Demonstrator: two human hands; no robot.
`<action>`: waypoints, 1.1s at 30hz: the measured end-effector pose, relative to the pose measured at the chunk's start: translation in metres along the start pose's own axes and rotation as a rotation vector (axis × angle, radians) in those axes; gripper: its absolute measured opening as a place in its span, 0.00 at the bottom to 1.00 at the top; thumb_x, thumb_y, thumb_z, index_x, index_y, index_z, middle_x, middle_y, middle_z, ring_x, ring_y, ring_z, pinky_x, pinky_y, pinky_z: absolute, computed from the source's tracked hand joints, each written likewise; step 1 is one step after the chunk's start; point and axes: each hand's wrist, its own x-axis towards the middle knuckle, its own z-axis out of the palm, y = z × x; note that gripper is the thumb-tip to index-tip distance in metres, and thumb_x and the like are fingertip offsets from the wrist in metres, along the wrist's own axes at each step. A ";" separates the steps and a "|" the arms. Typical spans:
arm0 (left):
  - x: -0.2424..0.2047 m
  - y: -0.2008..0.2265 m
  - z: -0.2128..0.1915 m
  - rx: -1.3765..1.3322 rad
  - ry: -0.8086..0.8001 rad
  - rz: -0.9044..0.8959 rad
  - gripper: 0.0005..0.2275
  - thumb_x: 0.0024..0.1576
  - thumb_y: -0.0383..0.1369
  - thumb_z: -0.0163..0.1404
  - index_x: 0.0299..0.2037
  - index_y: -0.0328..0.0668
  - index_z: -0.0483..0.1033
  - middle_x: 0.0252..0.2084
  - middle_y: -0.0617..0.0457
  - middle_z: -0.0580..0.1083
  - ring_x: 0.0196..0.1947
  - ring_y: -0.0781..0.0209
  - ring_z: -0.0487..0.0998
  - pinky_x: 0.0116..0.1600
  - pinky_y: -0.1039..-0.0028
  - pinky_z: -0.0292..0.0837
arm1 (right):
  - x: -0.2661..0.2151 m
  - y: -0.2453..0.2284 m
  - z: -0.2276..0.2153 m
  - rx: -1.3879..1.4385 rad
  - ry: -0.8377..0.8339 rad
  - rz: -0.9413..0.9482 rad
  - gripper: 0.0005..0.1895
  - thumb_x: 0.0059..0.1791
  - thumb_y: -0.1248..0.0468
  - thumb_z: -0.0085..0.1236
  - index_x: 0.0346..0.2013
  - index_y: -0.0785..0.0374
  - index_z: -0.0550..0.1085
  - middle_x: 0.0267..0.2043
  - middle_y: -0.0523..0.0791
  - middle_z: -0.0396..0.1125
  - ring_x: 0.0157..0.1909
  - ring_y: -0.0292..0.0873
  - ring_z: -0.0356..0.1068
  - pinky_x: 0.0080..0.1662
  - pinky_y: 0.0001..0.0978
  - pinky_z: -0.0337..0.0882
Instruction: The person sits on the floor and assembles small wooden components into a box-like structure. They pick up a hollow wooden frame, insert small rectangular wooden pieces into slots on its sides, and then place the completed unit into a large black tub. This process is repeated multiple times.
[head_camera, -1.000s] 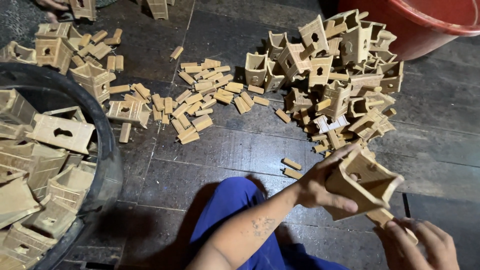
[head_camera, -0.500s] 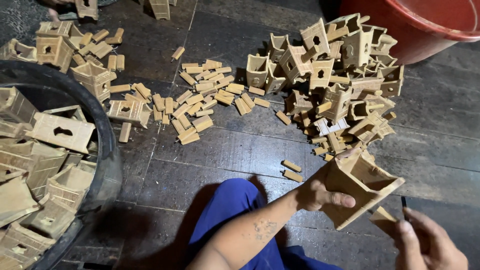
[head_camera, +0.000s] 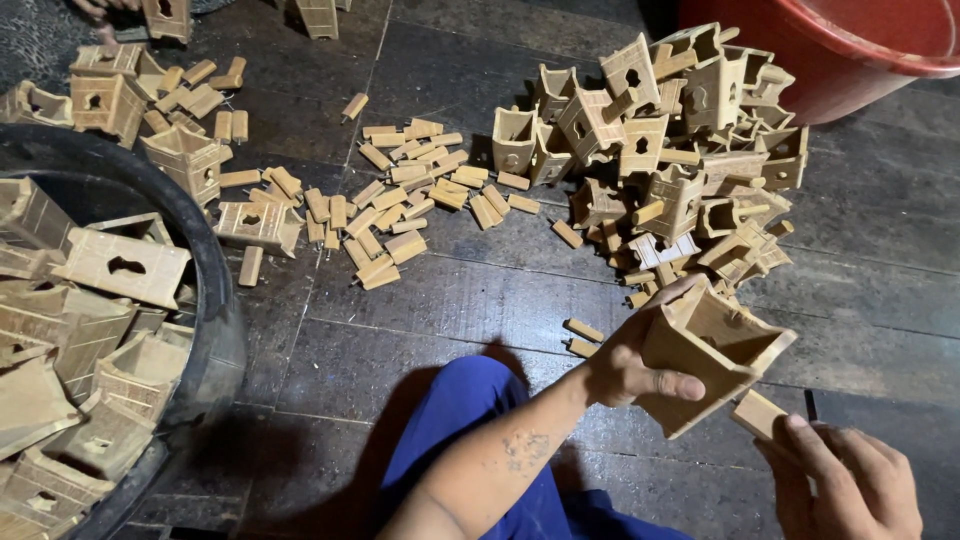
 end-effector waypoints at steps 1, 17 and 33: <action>0.001 -0.003 -0.002 0.148 0.011 0.075 0.52 0.43 0.46 0.60 0.76 0.39 0.40 0.72 0.33 0.55 0.69 0.39 0.61 0.75 0.50 0.58 | -0.002 0.009 0.002 -0.039 0.003 -0.082 0.19 0.51 0.69 0.74 0.56 0.68 0.80 0.53 0.58 0.72 0.50 0.57 0.73 0.56 0.48 0.76; -0.006 0.010 0.003 0.130 -0.039 0.024 0.51 0.42 0.43 0.63 0.76 0.42 0.44 0.76 0.32 0.52 0.71 0.39 0.61 0.74 0.52 0.62 | 0.033 -0.047 0.000 0.937 -0.020 0.951 0.17 0.59 0.70 0.45 0.60 0.77 0.70 0.18 0.50 0.49 0.15 0.44 0.46 0.18 0.35 0.54; -0.002 0.014 0.005 0.170 -0.018 -0.048 0.56 0.38 0.46 0.62 0.76 0.36 0.41 0.73 0.31 0.54 0.68 0.36 0.63 0.71 0.51 0.65 | 0.000 -0.017 0.011 0.003 0.011 0.025 0.23 0.45 0.67 0.78 0.51 0.74 0.79 0.52 0.57 0.74 0.49 0.56 0.75 0.54 0.45 0.76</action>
